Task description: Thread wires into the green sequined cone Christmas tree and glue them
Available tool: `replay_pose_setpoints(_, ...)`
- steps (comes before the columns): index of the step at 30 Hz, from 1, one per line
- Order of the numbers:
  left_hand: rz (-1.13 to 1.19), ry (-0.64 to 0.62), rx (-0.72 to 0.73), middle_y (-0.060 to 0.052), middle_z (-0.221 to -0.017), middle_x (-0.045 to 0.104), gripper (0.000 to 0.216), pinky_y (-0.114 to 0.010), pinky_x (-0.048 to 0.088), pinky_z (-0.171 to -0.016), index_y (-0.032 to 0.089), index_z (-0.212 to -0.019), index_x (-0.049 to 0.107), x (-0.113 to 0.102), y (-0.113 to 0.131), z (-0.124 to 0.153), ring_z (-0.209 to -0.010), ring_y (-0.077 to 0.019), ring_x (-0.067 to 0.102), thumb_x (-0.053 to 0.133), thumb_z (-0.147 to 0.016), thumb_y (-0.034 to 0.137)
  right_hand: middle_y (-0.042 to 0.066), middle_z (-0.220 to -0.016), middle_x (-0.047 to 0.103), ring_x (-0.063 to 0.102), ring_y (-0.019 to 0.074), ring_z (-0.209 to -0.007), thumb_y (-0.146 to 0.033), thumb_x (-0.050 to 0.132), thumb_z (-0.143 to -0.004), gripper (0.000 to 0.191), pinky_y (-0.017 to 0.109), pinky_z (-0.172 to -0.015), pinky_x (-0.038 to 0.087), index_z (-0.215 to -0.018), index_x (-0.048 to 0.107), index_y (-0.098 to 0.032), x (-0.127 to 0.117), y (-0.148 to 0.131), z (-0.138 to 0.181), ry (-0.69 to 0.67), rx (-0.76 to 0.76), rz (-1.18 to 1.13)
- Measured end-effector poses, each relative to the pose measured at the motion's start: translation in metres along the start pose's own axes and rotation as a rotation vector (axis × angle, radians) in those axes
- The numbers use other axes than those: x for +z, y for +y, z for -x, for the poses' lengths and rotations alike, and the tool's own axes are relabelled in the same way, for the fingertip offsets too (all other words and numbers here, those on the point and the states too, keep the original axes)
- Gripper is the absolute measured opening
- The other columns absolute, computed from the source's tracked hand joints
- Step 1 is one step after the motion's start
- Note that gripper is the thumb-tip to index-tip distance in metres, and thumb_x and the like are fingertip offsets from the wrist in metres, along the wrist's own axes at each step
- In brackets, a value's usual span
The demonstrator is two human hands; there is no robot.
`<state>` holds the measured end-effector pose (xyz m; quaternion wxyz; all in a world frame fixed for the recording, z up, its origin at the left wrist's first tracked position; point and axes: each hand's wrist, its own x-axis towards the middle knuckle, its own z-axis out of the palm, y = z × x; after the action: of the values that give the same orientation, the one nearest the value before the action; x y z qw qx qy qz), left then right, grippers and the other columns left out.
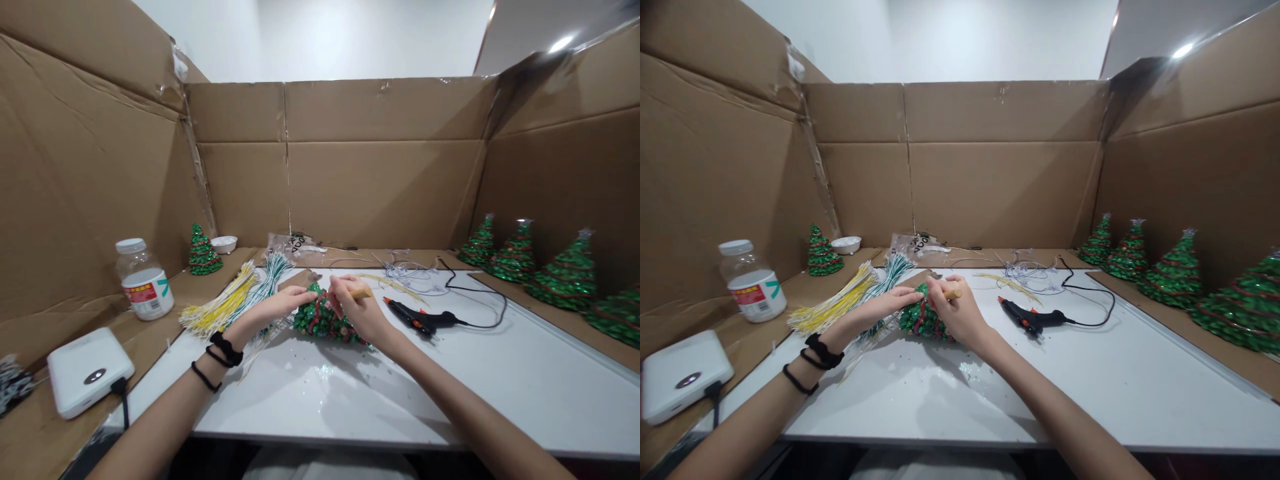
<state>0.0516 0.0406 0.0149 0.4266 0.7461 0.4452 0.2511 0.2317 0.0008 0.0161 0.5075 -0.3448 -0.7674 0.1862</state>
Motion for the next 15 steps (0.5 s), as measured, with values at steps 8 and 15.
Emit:
replay_pose_setpoints(8,-0.031,-0.056,0.021,-0.005,-0.107,0.064,0.045,-0.031,0.035,-0.090,0.014,-0.095,0.066,-0.002,-0.003,-0.001,-0.103,-0.0233,0.049,0.048,-0.081,0.054,-0.004,-0.046,0.036,0.032,0.0092,-0.046,-0.048,0.027,-0.092,0.052,0.026,-0.061,0.034,-0.049,0.035,-0.019,0.002,-0.008,-0.007,-0.055,0.055,0.025)
replay_pose_setpoints(15,0.002,-0.042,0.027,-0.005,-0.103,0.063,0.045,-0.031,0.035,-0.087,0.015,-0.091,0.067,-0.002,-0.008,-0.004,-0.101,-0.0228,0.049,0.049,-0.080,0.055,-0.004,-0.046,0.036,0.031,0.0087,-0.044,-0.048,0.028,-0.093,0.053,0.024,-0.049,0.025,-0.050,0.040,-0.018,0.003,-0.010,-0.008,-0.052,0.124,0.018)
